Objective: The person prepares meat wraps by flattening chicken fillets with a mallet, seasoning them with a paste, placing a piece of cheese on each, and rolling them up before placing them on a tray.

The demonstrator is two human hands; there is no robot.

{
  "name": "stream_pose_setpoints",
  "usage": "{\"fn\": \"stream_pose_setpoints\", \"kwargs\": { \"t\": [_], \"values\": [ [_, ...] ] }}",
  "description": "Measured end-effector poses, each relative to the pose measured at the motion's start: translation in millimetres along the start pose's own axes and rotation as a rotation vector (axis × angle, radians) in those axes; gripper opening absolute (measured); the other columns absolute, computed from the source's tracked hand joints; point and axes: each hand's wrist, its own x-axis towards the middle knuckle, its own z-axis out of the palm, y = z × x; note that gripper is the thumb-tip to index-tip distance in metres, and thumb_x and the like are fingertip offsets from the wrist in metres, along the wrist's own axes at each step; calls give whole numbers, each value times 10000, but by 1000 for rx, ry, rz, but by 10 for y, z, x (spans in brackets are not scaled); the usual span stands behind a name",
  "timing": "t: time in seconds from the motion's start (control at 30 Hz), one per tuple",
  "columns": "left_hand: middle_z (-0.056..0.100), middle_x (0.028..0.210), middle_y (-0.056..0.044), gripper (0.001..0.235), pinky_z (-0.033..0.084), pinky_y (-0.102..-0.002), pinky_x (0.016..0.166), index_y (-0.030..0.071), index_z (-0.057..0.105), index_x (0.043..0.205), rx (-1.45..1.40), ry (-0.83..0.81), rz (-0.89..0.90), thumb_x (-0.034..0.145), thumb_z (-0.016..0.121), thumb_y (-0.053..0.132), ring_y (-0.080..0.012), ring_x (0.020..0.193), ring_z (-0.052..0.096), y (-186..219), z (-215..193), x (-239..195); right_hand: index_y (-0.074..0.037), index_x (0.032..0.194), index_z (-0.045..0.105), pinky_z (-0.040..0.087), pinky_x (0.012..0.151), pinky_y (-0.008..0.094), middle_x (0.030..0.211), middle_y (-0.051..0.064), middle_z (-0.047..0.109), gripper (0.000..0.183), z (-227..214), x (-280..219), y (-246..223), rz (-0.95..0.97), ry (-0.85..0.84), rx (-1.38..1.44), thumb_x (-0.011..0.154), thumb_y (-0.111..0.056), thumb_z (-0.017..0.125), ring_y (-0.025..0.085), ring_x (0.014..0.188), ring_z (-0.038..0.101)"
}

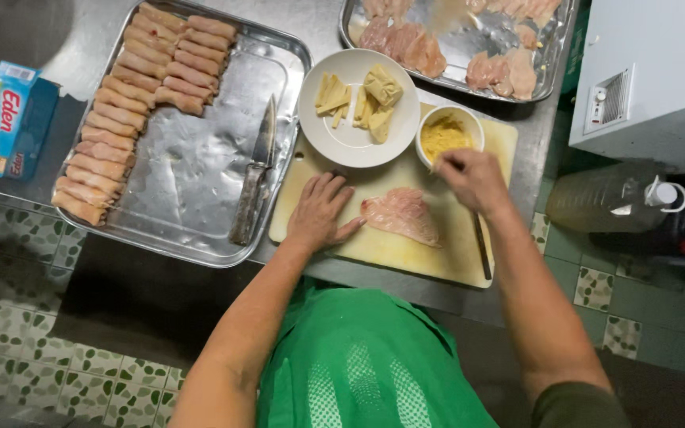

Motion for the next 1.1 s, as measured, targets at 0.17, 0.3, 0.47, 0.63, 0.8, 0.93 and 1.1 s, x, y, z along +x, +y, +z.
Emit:
{"fn": "stream_pose_setpoints", "kwargs": {
  "t": [0.17,0.3,0.47,0.63,0.8,0.93,1.1],
  "values": [
    [571,1365,-175,637,312,-516,1171,40,670,1246,-24,19,6,846,720,532,-383,1348,460,-35,4,-31,-27,1057,768,556,716,323,902,111,775,234,123,-410,-313,97,-128,81,915,-211,740,183,779,698],
    [563,1376,-176,622,300,-520,1171,43,671,1243,-29,13,-1,851,710,524,-375,1354,449,-18,23,-63,-19,1059,761,547,722,335,900,139,763,240,94,-633,-410,160,-56,-95,923,-216,744,204,772,692],
    [548,1384,-174,633,279,-521,1177,39,669,1250,-52,-17,0,841,709,520,-371,1359,431,-69,6,-34,-21,1083,752,556,762,351,986,157,744,229,352,-599,-486,-30,121,-104,922,-183,727,256,850,712],
    [525,1387,-172,639,253,-524,1179,33,655,1261,-52,-84,-5,836,710,508,-372,1375,404,-71,49,-41,-25,1039,752,556,773,391,960,173,741,229,437,-910,-423,124,94,-148,919,-219,731,319,854,717],
    [522,1388,-167,639,248,-527,1181,36,649,1278,-73,-33,-3,835,709,493,-365,1378,399,-115,88,-44,-38,1027,772,554,802,409,958,193,739,201,426,-1049,-228,207,120,-253,909,-194,725,339,889,723],
    [523,1379,-172,636,253,-532,1177,26,651,1261,-84,-47,7,827,717,487,-372,1373,404,-106,84,-49,-17,1048,728,555,771,412,955,200,721,256,787,-840,-263,143,69,-125,843,-167,752,342,827,709],
    [522,1381,-170,628,259,-528,1185,22,652,1264,-92,-14,7,843,720,484,-376,1371,407,-107,48,-46,-77,932,758,538,816,431,901,156,719,81,1285,-615,-494,-104,108,-214,871,-129,750,354,861,678]
  ]
}}
